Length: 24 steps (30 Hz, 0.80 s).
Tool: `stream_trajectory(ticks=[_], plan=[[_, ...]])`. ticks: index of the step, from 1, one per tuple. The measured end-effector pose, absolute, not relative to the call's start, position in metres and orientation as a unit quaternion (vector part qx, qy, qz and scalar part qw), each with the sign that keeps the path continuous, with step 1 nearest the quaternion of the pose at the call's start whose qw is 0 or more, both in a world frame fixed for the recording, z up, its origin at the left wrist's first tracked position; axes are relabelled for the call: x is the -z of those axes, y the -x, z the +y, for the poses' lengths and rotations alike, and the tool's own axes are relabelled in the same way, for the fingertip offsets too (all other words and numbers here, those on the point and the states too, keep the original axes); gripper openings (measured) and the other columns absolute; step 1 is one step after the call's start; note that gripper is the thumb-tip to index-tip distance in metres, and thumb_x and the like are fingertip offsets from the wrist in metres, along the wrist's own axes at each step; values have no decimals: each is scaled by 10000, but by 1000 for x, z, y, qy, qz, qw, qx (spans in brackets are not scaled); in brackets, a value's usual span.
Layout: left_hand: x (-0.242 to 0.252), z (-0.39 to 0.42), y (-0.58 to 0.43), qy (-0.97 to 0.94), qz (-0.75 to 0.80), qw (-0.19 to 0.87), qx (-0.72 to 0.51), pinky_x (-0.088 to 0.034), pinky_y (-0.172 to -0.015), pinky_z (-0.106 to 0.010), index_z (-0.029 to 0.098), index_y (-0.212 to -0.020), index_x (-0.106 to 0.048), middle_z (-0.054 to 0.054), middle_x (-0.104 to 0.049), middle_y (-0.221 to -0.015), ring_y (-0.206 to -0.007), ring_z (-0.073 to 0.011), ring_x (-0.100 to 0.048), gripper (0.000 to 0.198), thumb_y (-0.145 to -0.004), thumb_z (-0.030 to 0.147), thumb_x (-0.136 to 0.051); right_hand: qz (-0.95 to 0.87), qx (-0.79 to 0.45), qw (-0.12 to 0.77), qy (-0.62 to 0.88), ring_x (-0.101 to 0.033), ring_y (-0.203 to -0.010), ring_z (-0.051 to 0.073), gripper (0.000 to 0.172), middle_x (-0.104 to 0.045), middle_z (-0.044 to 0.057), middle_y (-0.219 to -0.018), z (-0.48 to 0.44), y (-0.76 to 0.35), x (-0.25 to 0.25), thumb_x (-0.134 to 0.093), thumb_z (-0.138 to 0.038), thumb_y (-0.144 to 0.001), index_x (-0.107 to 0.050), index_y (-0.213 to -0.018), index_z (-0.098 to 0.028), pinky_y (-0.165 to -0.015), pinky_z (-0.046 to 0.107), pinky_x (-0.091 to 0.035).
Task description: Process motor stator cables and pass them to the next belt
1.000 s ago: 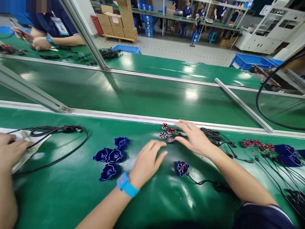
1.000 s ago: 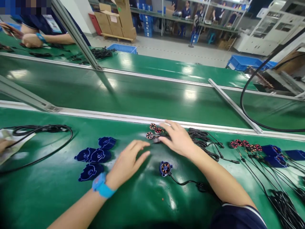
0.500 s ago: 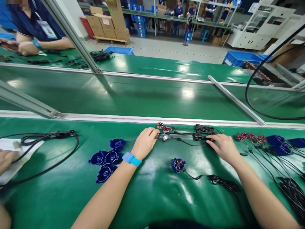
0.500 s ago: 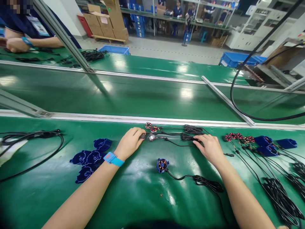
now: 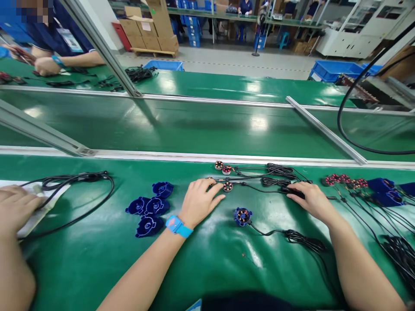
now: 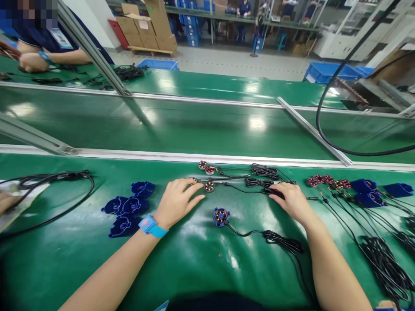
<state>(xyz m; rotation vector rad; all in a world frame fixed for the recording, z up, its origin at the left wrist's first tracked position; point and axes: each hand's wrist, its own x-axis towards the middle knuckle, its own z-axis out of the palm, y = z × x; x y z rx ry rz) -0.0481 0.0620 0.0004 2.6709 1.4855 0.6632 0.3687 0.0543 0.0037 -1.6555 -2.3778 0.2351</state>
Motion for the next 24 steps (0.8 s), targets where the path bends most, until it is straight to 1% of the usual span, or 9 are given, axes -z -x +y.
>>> stream_trajectory(ticks=[5,9,12,16,17,19,21,22,24], plan=[[2,69,12,-858,481,20,-181,-438,-818,-406,212,-1081,-661,-91,-638,-1103,-995,-265,-566,156,-958,296,-612,-815,-89,121,560,-686,-993,273,361,-723,94,-1099,54,-370,-8,-497,-502,-967,-694,-1088,-225,-886,449,-520],[-2,64,18,-854,487,25,-182,-416,-782,-401,192,-977,-641,-85,-639,-1061,-974,-274,-553,71,-914,214,-617,-805,-96,139,569,-682,-981,276,387,-725,98,-1082,52,-373,-11,-494,-518,-971,-698,-1100,-216,-888,446,-525],[-5,56,31,-857,480,43,-184,-404,-782,-394,206,-957,-621,-64,-646,-1070,-975,-266,-553,97,-901,275,-660,-798,-94,155,574,-677,-992,276,406,-723,92,-1085,50,-374,-13,-497,-541,-969,-701,-1105,-217,-900,448,-520],[-1,48,38,-851,481,80,-197,-408,-805,-375,194,-830,-562,-41,-663,-1074,-965,-236,-575,212,-927,349,-668,-798,-83,170,572,-672,-1015,279,407,-721,96,-1100,48,-371,-14,-501,-549,-964,-705,-1104,-225,-907,447,-508],[1,47,39,-847,483,90,-202,-414,-814,-368,191,-841,-556,-40,-660,-1063,-962,-228,-580,194,-927,323,-669,-798,-77,175,571,-671,-1016,278,405,-721,93,-1100,47,-370,-15,-503,-549,-964,-703,-1104,-226,-905,447,-503],[5,45,39,-841,487,107,-212,-431,-835,-358,195,-994,-572,-46,-639,-1076,-977,-223,-584,156,-908,260,-685,-799,-63,185,568,-668,-1016,277,400,-722,86,-1099,46,-368,-15,-503,-548,-966,-698,-1103,-227,-902,449,-489],[7,43,40,-838,485,119,-218,-447,-855,-349,211,-1186,-542,-55,-603,-1114,-1025,-226,-577,336,-887,204,-694,-801,-48,196,563,-666,-1016,274,387,-723,82,-1096,45,-365,-15,-507,-541,-968,-694,-1101,-229,-908,447,-471],[7,42,42,-838,483,124,-221,-454,-866,-346,222,-1232,-528,-58,-585,-1128,-1047,-227,-571,387,-884,188,-693,-802,-41,201,561,-665,-1014,272,378,-724,80,-1093,45,-363,-16,-511,-535,-967,-694,-1100,-232,-912,444,-464],[6,38,46,-839,480,132,-223,-465,-875,-342,225,-1215,-544,-57,-559,-1105,-1041,-226,-564,366,-884,196,-698,-804,-33,209,557,-664,-1008,267,359,-725,76,-1081,45,-359,-15,-516,-523,-966,-693,-1097,-239,-911,434,-453]])
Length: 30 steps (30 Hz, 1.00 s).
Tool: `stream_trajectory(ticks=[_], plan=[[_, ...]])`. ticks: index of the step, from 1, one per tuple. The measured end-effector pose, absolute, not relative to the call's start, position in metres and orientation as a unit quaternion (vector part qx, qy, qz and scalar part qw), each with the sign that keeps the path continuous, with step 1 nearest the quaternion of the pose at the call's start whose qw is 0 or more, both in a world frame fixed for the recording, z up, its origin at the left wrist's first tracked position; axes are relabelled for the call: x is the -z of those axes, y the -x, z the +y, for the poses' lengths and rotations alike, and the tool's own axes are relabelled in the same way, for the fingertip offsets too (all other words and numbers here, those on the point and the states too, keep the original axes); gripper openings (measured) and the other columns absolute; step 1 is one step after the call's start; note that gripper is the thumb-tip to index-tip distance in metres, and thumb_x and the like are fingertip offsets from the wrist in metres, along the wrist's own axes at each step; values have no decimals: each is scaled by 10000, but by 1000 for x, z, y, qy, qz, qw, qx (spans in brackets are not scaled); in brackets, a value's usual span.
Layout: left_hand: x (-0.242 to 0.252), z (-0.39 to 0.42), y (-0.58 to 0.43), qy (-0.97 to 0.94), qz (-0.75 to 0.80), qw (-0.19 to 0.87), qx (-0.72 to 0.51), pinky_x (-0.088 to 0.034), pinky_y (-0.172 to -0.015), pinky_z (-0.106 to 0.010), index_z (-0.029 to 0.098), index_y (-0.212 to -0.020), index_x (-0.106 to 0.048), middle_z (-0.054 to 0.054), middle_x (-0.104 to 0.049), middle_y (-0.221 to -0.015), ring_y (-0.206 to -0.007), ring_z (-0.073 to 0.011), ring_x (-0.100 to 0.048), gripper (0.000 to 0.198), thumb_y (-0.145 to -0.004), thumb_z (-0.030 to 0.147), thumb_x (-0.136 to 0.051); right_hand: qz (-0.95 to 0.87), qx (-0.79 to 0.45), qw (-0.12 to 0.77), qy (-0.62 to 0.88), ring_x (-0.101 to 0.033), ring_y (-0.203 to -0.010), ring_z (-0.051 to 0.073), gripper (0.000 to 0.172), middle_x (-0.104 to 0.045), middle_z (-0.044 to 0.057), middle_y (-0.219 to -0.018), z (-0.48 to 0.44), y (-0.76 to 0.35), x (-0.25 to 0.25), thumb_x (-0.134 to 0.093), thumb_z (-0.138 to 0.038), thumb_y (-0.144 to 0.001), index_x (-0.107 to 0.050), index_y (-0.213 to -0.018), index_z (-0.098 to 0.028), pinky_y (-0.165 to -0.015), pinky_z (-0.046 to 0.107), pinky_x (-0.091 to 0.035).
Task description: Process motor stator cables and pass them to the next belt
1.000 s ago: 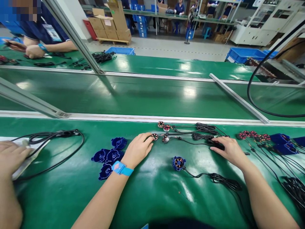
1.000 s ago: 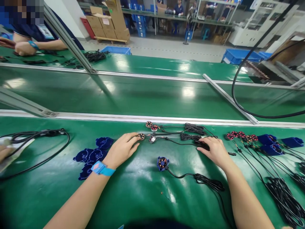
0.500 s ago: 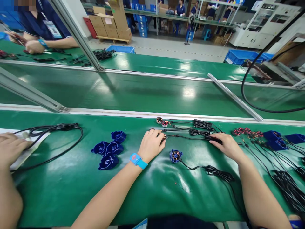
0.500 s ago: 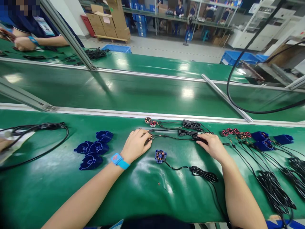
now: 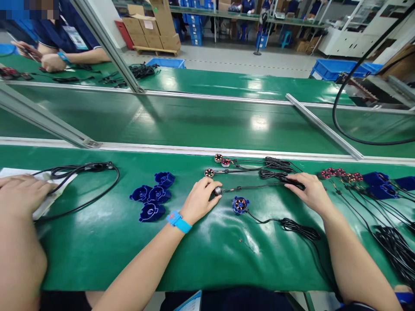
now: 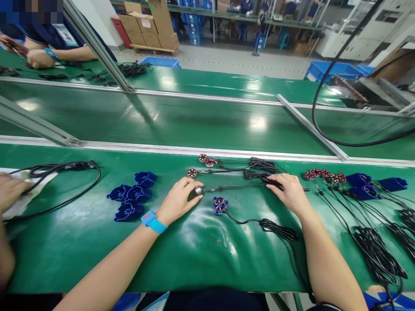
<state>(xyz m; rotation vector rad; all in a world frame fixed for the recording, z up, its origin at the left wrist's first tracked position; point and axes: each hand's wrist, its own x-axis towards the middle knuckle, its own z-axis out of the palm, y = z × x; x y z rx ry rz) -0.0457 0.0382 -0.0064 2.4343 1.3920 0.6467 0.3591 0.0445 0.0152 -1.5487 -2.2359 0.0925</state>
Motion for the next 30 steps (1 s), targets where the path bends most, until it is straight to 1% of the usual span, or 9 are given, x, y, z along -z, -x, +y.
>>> stream_trajectory(ticks=[4,9,11,15,18,21,24,26,30], plan=[[3,28,56,-840,473,151,-217,-480,-851,-342,198,-1048,-582,-51,-532,-1052,-965,-216,-547,248,-873,280,-738,-803,-47,207,557,-674,-908,243,337,-725,61,-987,46,-358,-11,-530,-517,-960,-673,-1078,-236,-868,411,-448],[0,16,63,-864,428,177,-196,-466,-868,-356,232,-1100,-610,-59,-538,-1129,-1009,-217,-544,244,-920,375,-691,-803,-52,206,557,-672,-866,241,337,-711,53,-935,47,-365,-3,-543,-542,-949,-638,-996,-222,-828,391,-452],[-1,15,64,-878,426,123,-182,-454,-819,-354,236,-1084,-628,-67,-551,-1133,-1001,-226,-549,185,-941,348,-661,-806,-50,204,554,-671,-869,245,334,-710,53,-931,47,-365,-1,-545,-544,-948,-631,-978,-222,-821,388,-454],[0,22,69,-878,444,-84,-159,-407,-707,-357,261,-1084,-658,-76,-597,-1087,-916,-250,-556,134,-954,273,-625,-809,-27,216,546,-667,-890,245,309,-712,51,-934,49,-357,3,-545,-514,-964,-626,-973,-216,-826,387,-455],[-1,27,72,-861,462,-149,-150,-422,-711,-380,251,-1091,-664,-95,-609,-1130,-945,-283,-568,182,-927,331,-669,-819,7,208,535,-652,-926,255,295,-715,59,-978,51,-348,3,-551,-488,-971,-651,-997,-212,-842,405,-451],[-3,24,70,-852,473,-100,-201,-462,-765,-413,231,-1122,-646,-115,-598,-1209,-1021,-309,-578,290,-907,420,-690,-828,8,201,524,-628,-1020,271,327,-703,66,-1096,49,-342,-12,-610,-517,-937,-664,-1068,-222,-901,431,-452],[-7,16,55,-853,441,33,-276,-493,-886,-422,212,-1260,-558,-117,-600,-1244,-1127,-286,-579,451,-912,470,-681,-824,-32,207,526,-627,-1067,251,336,-689,65,-1146,37,-335,-40,-604,-506,-947,-646,-1132,-228,-942,412,-470],[-9,12,40,-860,402,123,-289,-482,-997,-426,203,-1338,-485,-119,-583,-1308,-1216,-273,-555,574,-890,485,-710,-828,-65,193,523,-639,-1063,236,316,-693,54,-1135,24,-329,-57,-594,-491,-958,-640,-1139,-236,-940,391,-484],[-7,12,13,-866,351,233,-271,-441,-1120,-433,219,-1436,-370,-117,-502,-1443,-1344,-271,-480,729,-850,355,-781,-852,-148,131,485,-638,-1089,223,312,-690,44,-1160,-2,-320,-64,-599,-465,-966,-610,-1186,-246,-948,384,-484]])
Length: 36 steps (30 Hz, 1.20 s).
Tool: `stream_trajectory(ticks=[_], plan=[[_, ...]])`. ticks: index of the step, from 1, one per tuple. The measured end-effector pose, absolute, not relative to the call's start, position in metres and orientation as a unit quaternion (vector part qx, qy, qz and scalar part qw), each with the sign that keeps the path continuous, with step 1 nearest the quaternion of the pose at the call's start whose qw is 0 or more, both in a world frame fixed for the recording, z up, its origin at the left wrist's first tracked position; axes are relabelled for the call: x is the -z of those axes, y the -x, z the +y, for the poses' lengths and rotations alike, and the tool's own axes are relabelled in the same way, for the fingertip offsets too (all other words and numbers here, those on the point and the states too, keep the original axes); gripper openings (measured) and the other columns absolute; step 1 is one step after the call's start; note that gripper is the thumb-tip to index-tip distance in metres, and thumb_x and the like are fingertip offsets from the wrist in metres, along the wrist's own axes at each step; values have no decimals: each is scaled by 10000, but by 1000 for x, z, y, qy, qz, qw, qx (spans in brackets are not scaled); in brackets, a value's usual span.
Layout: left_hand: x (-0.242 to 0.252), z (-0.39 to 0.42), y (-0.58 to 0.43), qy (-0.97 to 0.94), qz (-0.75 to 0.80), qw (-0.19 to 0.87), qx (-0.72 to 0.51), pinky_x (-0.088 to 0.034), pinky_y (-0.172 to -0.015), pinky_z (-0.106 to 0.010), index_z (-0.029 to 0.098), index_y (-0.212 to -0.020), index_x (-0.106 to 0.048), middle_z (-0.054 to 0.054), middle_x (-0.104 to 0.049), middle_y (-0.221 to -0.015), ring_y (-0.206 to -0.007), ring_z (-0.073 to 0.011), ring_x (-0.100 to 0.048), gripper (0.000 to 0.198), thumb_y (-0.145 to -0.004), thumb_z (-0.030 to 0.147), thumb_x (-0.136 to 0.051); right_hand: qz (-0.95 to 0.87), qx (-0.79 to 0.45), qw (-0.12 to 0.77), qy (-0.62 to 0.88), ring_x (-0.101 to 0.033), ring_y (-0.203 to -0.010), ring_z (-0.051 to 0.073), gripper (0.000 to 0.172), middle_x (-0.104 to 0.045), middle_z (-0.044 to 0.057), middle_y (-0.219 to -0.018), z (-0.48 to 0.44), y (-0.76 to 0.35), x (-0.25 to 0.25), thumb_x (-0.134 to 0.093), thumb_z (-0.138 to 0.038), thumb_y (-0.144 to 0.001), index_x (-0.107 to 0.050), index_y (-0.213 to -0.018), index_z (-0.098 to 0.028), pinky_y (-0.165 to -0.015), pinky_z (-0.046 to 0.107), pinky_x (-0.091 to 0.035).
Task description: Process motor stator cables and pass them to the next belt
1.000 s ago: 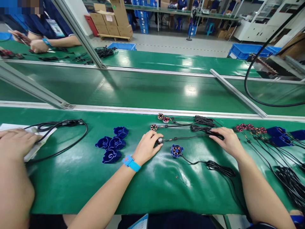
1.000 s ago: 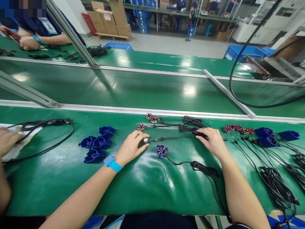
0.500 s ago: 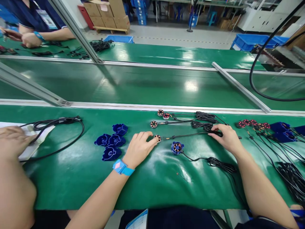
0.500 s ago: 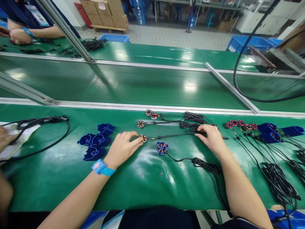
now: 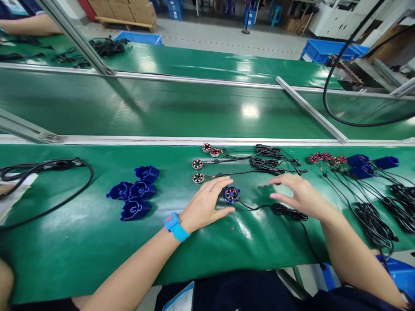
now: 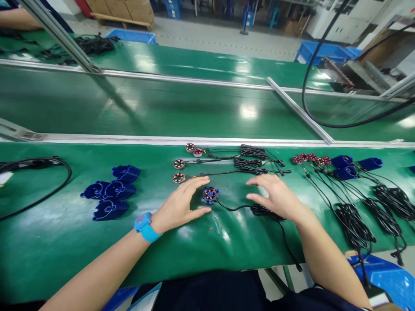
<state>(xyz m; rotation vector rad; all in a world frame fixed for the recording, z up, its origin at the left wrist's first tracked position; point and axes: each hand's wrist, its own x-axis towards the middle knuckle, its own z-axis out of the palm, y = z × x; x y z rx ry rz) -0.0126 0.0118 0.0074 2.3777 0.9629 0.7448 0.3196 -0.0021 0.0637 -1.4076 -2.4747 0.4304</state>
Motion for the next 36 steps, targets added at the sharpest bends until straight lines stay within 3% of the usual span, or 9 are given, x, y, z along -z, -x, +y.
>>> stream_trajectory(ticks=[4,8,12,18,24,27,31,36], plan=[[-2,7,3,-853,360,252,-281,-515,-1028,-412,228,-1427,-359,-93,-583,-1344,-1229,-253,-581,678,-863,221,-735,-858,-181,87,472,-631,-1073,221,303,-684,43,-1156,-22,-309,-47,-604,-428,-973,-589,-1212,-244,-938,406,-478],[0,-19,3,-836,408,230,-287,-558,-926,-405,218,-1368,-402,-83,-632,-1241,-1117,-263,-634,684,-809,239,-796,-871,-128,123,457,-592,-1052,238,338,-652,78,-1188,-43,-272,-40,-592,-435,-976,-600,-1231,-213,-902,414,-464],[1,-44,1,-810,447,208,-318,-573,-870,-395,201,-1268,-455,-73,-657,-1139,-1005,-251,-663,629,-769,226,-836,-891,-60,139,428,-557,-1044,266,451,-619,128,-1233,-65,-224,-43,-513,-486,-1001,-594,-1311,-167,-872,422,-439],[4,-52,-2,-790,454,228,-344,-583,-873,-389,196,-1255,-457,-75,-655,-1119,-995,-243,-670,631,-763,238,-849,-890,-11,115,440,-540,-1041,280,634,-606,159,-1251,-67,-201,-35,-417,-611,-996,-585,-1341,-107,-878,429,-410],[7,-50,1,-792,445,223,-353,-588,-883,-379,202,-1247,-456,-78,-657,-1117,-1004,-237,-677,576,-810,284,-821,-898,-11,110,426,-544,-1068,290,571,-627,160,-1227,-57,-198,-31,-480,-580,-986,-618,-1289,-116,-871,447,-425],[8,-50,0,-795,442,224,-350,-585,-889,-384,208,-1271,-445,-79,-650,-1126,-1011,-238,-676,561,-847,342,-787,-893,-80,143,420,-532,-1155,298,538,-582,153,-1300,-55,-206,-33,-546,-573,-958,-614,-1294,-159,-925,457,-449],[8,-51,0,-801,431,211,-358,-570,-906,-388,186,-1293,-434,-96,-641,-1143,-1042,-245,-657,549,-883,378,-744,-850,-138,199,468,-493,-1262,291,610,-502,147,-1399,-57,-241,-38,-624,-505,-936,-465,-1444,-208,-1018,462,-440],[1,-49,4,-827,410,204,-326,-546,-883,-370,199,-1227,-503,-72,-640,-1114,-1015,-234,-626,433,-894,352,-732,-832,-72,104,540,-577,-1122,303,465,-614,97,-1260,-71,-300,-31,-634,-466,-939,-541,-1342,-251,-920,477,-448]])
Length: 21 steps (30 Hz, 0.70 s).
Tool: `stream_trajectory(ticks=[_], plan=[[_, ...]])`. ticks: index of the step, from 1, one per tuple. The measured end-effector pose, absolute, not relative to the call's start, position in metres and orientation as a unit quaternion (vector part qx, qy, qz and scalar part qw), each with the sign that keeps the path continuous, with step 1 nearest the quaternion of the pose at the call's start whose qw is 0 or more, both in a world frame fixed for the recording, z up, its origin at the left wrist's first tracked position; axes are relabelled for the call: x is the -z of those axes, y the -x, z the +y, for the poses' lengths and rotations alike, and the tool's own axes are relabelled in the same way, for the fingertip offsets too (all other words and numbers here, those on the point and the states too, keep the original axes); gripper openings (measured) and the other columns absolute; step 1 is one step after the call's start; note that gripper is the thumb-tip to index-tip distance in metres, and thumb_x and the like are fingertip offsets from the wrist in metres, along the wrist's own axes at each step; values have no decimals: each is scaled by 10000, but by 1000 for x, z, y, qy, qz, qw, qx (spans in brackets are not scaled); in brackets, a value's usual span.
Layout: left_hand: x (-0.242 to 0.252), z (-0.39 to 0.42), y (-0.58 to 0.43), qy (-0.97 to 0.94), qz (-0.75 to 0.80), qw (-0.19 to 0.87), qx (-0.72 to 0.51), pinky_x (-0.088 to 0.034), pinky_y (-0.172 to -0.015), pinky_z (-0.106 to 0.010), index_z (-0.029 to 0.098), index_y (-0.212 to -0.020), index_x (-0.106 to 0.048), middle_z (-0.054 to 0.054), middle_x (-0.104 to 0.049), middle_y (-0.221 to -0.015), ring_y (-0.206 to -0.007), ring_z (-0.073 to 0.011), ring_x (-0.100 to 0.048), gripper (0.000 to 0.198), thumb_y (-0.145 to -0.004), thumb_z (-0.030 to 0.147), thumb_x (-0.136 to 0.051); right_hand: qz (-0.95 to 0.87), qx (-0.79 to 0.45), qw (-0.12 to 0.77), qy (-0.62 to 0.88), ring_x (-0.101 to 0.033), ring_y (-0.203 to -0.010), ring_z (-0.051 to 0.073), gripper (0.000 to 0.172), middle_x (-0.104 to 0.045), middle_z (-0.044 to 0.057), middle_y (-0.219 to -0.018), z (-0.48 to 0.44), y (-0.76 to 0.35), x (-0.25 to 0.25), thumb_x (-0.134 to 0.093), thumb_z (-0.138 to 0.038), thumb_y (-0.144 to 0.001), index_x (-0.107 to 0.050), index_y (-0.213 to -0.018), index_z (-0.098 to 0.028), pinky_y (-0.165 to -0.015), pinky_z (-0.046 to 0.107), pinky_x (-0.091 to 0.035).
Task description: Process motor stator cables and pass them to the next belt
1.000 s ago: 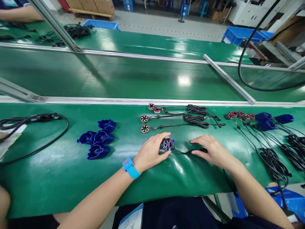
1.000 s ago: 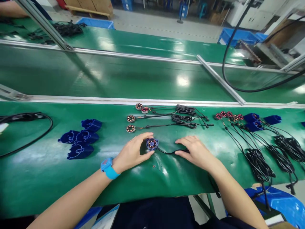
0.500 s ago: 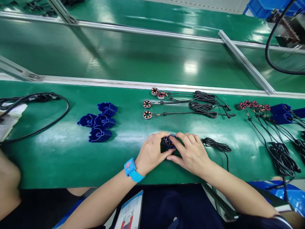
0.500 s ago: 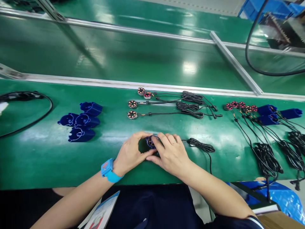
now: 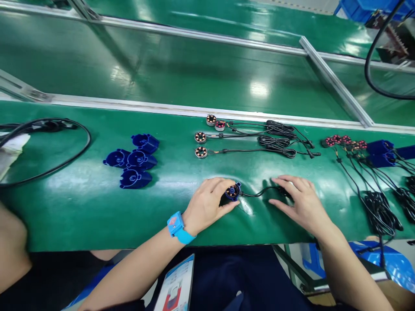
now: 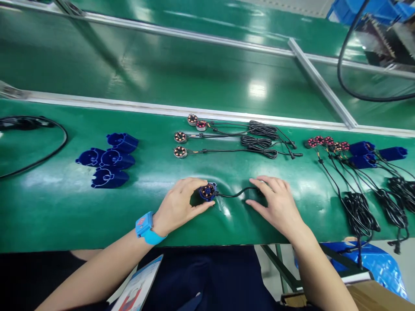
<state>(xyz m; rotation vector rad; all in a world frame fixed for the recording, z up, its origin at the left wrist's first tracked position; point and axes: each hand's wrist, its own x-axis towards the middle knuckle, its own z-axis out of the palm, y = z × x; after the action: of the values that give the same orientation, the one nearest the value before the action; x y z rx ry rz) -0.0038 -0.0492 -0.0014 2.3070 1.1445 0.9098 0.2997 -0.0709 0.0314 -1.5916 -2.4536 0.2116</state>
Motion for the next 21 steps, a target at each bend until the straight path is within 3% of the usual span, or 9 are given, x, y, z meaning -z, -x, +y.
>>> stream_trajectory(ticks=[6,9,12,16,21], plan=[[-9,-64,3,-835,424,210,-281,-532,-831,-362,201,-1240,-522,-73,-628,-1100,-960,-230,-614,389,-923,353,-690,-835,-124,103,526,-646,-1054,235,286,-671,53,-1143,-89,-325,-26,-532,-363,-1012,-563,-1281,-270,-905,416,-507],[-13,-76,9,-847,406,211,-271,-540,-774,-368,178,-1277,-502,-85,-637,-1049,-886,-227,-621,561,-920,598,-608,-843,-184,101,495,-657,-1069,244,334,-668,41,-1182,-88,-334,-34,-572,-454,-979,-582,-1279,-310,-871,403,-556],[-21,-81,31,-834,426,186,-297,-538,-829,-383,183,-1281,-514,-93,-649,-1079,-948,-237,-631,736,-848,778,-513,-843,-202,119,485,-678,-1030,254,368,-676,36,-1189,-79,-347,-41,-593,-498,-953,-599,-1283,-334,-783,390,-590],[-29,-86,59,-790,514,50,-329,-493,-922,-398,230,-1266,-569,-89,-654,-1145,-1085,-246,-623,377,-991,487,-554,-827,-144,209,502,-684,-926,255,222,-709,48,-1053,-71,-336,-52,-599,-389,-969,-648,-1173,-318,-773,413,-555],[-20,-99,40,-881,335,32,-333,-500,-888,-327,228,-1148,-671,-28,-724,-1028,-1030,-202,-677,260,-925,357,-708,-878,-126,221,405,-661,-918,196,258,-727,20,-1000,-87,-272,-52,-702,-277,-921,-659,-1175,-269,-858,395,-468]])
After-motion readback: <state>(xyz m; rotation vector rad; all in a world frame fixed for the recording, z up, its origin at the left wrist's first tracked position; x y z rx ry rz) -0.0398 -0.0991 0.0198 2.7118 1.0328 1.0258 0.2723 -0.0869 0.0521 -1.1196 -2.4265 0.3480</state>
